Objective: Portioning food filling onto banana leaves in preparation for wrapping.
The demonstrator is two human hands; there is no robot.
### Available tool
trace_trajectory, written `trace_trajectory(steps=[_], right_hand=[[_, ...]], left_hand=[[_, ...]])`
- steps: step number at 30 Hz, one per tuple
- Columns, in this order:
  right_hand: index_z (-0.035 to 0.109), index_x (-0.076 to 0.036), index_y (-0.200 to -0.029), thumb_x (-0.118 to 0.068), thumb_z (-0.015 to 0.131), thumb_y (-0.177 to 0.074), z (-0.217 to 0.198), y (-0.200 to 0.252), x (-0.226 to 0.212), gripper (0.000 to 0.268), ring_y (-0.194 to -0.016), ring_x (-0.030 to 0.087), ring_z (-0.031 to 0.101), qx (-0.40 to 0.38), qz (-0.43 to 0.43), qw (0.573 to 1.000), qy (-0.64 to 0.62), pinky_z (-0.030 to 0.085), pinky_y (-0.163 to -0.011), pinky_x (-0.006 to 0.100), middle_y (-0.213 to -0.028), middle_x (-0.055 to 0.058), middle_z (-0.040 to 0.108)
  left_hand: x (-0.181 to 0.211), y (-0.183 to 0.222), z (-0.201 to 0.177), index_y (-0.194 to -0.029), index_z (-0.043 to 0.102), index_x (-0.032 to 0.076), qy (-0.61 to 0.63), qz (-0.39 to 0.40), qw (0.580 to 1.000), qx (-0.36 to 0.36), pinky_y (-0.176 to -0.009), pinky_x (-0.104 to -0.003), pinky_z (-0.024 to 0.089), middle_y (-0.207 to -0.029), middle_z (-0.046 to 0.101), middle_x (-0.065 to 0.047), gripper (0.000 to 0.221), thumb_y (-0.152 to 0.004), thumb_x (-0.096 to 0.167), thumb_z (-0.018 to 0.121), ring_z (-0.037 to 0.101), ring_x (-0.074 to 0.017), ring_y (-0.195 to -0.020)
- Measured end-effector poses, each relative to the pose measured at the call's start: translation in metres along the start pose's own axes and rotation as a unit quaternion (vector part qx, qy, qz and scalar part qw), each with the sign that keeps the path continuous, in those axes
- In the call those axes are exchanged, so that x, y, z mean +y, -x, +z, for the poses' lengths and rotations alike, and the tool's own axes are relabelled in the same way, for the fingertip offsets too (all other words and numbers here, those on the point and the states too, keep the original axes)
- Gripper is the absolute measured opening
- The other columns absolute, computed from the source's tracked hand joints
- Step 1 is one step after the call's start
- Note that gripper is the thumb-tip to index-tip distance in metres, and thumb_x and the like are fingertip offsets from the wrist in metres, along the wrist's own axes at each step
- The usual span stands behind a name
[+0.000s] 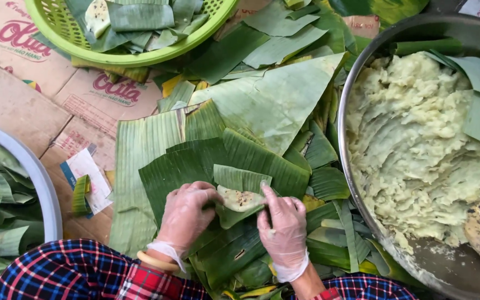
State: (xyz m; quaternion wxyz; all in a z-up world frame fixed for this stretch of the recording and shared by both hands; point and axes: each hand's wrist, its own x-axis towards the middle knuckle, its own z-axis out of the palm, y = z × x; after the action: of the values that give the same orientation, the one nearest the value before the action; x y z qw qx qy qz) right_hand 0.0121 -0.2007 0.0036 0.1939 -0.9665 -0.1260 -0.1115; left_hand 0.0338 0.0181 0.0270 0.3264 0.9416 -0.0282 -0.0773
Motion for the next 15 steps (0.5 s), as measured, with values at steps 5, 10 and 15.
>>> trace_trajectory(steps=[5,10,15], right_hand=[[0.053,-0.020,-0.145,-0.042,0.084,-0.074,-0.010,-0.002,-0.003,0.081,-0.106,0.019,0.060,-0.063,-0.004,0.996,-0.060,0.031,-0.107,0.048,-0.110,-0.003,0.072],[0.076,-0.021,-0.087,-0.031,0.074,-0.086,-0.006,-0.002,-0.003,0.010,-0.077,0.014,0.059,-0.033,0.031,0.998,-0.040,0.035,-0.100,0.047,-0.079,-0.007,0.072],[0.073,-0.017,-0.074,-0.030,0.072,-0.089,-0.004,-0.002,-0.010,0.020,-0.071,0.017,0.056,-0.036,0.051,0.997,0.036,0.036,-0.103,0.054,-0.070,-0.003,0.066]], left_hand=[[-0.004,-0.005,0.001,-0.095,0.080,0.012,0.035,-0.186,0.981,-0.043,-0.067,-0.037,0.056,-0.081,0.076,-0.003,0.025,-0.082,0.032,0.077,0.069,-0.0235,-0.064],[-0.012,-0.011,0.007,-0.103,0.082,0.018,-0.061,-0.244,0.964,-0.081,-0.073,-0.035,0.059,-0.088,0.081,-0.004,0.032,-0.087,0.044,0.072,0.075,-0.0218,-0.072],[-0.014,-0.007,0.009,-0.084,0.082,0.018,-0.147,-0.206,0.964,-0.084,-0.072,-0.036,0.053,-0.068,0.075,-0.004,0.027,-0.086,0.044,0.075,0.068,-0.0225,-0.060]])
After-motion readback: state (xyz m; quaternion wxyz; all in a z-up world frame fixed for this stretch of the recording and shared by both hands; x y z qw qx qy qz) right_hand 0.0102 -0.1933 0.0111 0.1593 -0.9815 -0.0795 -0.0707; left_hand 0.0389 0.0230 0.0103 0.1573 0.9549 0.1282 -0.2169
